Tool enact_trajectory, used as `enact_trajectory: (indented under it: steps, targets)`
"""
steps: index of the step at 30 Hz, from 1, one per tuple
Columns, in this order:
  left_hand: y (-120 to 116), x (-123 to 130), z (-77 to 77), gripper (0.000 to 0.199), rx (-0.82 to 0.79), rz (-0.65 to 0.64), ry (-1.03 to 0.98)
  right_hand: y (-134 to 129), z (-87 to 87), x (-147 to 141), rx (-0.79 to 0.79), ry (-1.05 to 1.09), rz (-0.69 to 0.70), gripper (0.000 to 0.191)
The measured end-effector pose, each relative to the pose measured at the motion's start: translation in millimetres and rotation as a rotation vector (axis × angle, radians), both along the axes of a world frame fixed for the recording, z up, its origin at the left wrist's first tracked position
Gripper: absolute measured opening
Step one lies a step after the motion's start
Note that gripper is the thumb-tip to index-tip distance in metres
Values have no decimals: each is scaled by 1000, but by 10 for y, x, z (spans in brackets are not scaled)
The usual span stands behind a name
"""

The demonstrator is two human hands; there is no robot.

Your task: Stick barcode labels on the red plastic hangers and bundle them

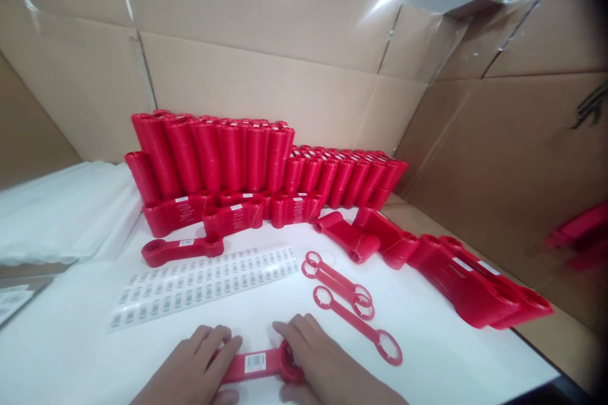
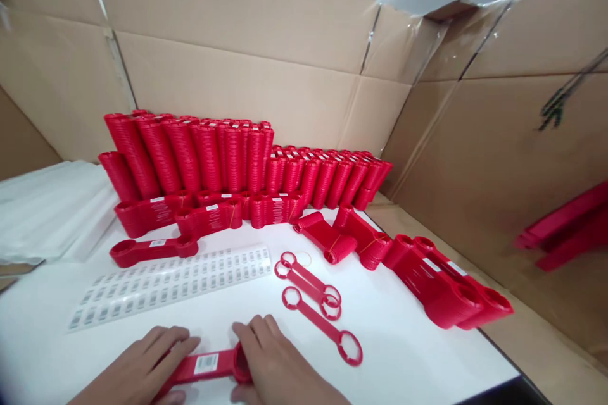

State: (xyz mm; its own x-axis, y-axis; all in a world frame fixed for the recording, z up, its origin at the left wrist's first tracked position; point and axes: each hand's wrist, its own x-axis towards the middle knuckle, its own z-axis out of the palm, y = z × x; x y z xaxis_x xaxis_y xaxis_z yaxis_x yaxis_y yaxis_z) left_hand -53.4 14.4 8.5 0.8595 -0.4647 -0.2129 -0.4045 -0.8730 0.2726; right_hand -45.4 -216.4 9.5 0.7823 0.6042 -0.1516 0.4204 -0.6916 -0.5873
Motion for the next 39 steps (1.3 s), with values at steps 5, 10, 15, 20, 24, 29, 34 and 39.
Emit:
enact_trajectory:
  steps: [5, 10, 15, 20, 24, 29, 34, 39]
  targets:
    - [-89, 46, -89, 41, 16, 12, -78, 140, 130, 49, 32, -52, 14, 67]
    - [5, 103, -157, 44, 43, 15, -92, -426, 290, 171, -102, -92, -268, 59]
    - [258, 198, 23, 37, 41, 150, -61, -1052, 145, 428, -168, -109, -471, 52]
    - [427, 237, 115, 35, 41, 203, -125, -1033, 42, 623, -199, -196, -401, 29]
    - [215, 150, 204, 48, -49, 146, -190, -989, 30, 719, -185, -180, -363, 23]
    - [-621, 110, 415, 44, -111, -105, -168, -1016, -33, 795, -148, -183, -360, 19]
    - [-1388, 421, 268, 28, -35, -310, -192, -1001, -38, 783, -113, -211, -349, 23]
    - [-1554, 559, 111, 21, 0, -344, -135, -991, 1, 665, -105, -240, -367, 24]
